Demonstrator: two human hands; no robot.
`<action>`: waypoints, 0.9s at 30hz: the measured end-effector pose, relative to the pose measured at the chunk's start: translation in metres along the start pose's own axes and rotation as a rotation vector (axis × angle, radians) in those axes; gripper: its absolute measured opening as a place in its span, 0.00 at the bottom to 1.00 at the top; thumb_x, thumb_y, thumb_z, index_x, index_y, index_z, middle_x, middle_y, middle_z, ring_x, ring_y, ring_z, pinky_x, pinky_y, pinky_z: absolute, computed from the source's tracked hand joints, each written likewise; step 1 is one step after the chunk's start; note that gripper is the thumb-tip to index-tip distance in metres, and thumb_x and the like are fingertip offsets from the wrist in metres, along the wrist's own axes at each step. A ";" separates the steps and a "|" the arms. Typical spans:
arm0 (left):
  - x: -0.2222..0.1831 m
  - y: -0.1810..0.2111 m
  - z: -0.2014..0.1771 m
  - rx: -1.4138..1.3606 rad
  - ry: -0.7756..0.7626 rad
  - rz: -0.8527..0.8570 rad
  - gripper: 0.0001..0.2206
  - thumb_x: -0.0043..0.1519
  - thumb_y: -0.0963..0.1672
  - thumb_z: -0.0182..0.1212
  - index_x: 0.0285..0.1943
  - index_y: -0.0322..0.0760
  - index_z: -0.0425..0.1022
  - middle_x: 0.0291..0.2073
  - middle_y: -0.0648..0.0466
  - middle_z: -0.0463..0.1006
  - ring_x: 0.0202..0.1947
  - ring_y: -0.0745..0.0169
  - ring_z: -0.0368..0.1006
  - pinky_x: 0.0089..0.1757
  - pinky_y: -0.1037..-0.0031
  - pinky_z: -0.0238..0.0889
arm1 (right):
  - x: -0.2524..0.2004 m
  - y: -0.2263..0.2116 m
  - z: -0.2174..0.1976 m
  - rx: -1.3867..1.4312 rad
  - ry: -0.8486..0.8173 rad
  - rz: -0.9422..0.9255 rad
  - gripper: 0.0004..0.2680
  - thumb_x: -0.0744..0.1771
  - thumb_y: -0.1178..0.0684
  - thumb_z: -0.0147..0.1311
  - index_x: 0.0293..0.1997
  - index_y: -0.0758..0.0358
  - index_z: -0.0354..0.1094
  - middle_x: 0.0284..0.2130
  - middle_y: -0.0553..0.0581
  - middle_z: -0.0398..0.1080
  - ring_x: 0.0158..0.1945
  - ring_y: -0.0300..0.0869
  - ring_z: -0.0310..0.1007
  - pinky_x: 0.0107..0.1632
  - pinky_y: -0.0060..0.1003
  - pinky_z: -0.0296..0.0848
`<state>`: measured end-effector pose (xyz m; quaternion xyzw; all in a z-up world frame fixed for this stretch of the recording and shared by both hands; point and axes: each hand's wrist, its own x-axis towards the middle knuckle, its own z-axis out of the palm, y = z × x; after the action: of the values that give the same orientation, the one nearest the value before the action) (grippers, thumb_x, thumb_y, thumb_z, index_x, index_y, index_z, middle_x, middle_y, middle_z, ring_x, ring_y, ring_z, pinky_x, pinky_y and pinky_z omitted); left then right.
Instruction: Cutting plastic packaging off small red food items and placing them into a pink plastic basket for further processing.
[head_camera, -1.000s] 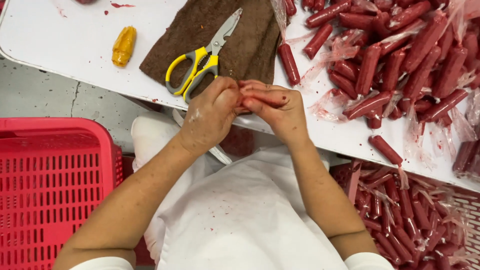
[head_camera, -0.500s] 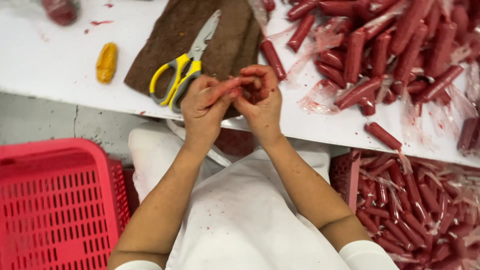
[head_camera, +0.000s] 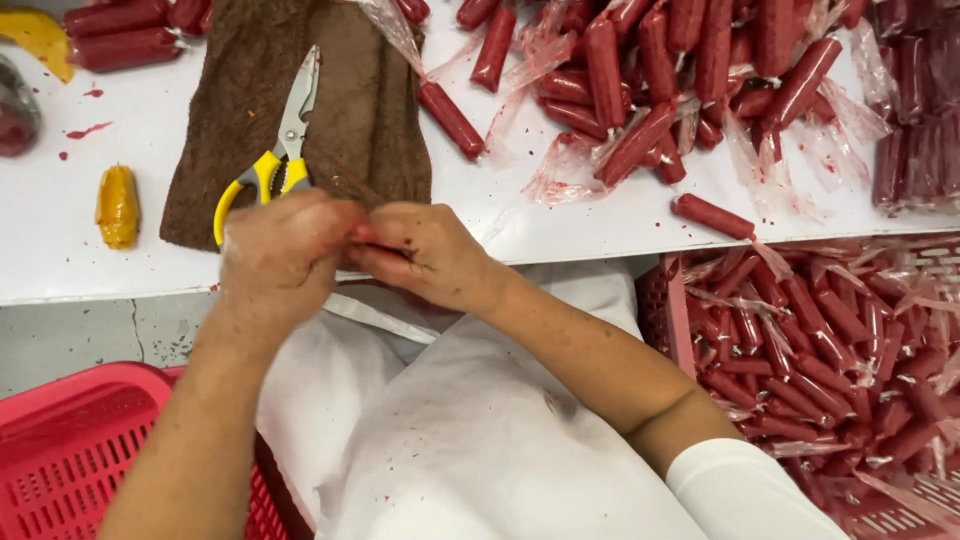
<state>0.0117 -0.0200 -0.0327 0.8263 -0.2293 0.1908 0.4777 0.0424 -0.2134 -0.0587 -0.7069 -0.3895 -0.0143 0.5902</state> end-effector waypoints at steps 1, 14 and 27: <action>0.001 -0.012 -0.004 0.220 -0.051 0.068 0.04 0.65 0.41 0.62 0.38 0.40 0.81 0.29 0.52 0.76 0.28 0.47 0.76 0.32 0.64 0.70 | 0.001 -0.015 -0.003 0.190 0.007 0.137 0.05 0.67 0.53 0.60 0.42 0.60 0.75 0.32 0.57 0.75 0.37 0.47 0.78 0.44 0.40 0.78; 0.019 0.035 -0.032 0.130 -0.016 -0.356 0.29 0.64 0.34 0.59 0.74 0.41 0.58 0.62 0.40 0.69 0.43 0.62 0.73 0.41 0.75 0.68 | 0.040 0.000 -0.075 0.287 0.309 0.463 0.25 0.65 0.65 0.64 0.68 0.51 0.57 0.33 0.44 0.68 0.36 0.26 0.69 0.38 0.23 0.72; -0.062 -0.032 -0.053 0.087 0.071 -0.473 0.19 0.78 0.30 0.48 0.78 0.21 0.56 0.71 0.34 0.61 0.54 0.45 0.66 0.54 0.64 0.64 | -0.048 -0.024 -0.145 -0.094 0.426 0.322 0.24 0.59 0.72 0.59 0.60 0.57 0.64 0.61 0.57 0.68 0.66 0.48 0.68 0.73 0.39 0.64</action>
<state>-0.0268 0.0528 -0.0631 0.8695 -0.0042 0.1122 0.4809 0.0588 -0.3621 -0.0177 -0.7676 -0.1381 -0.0866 0.6199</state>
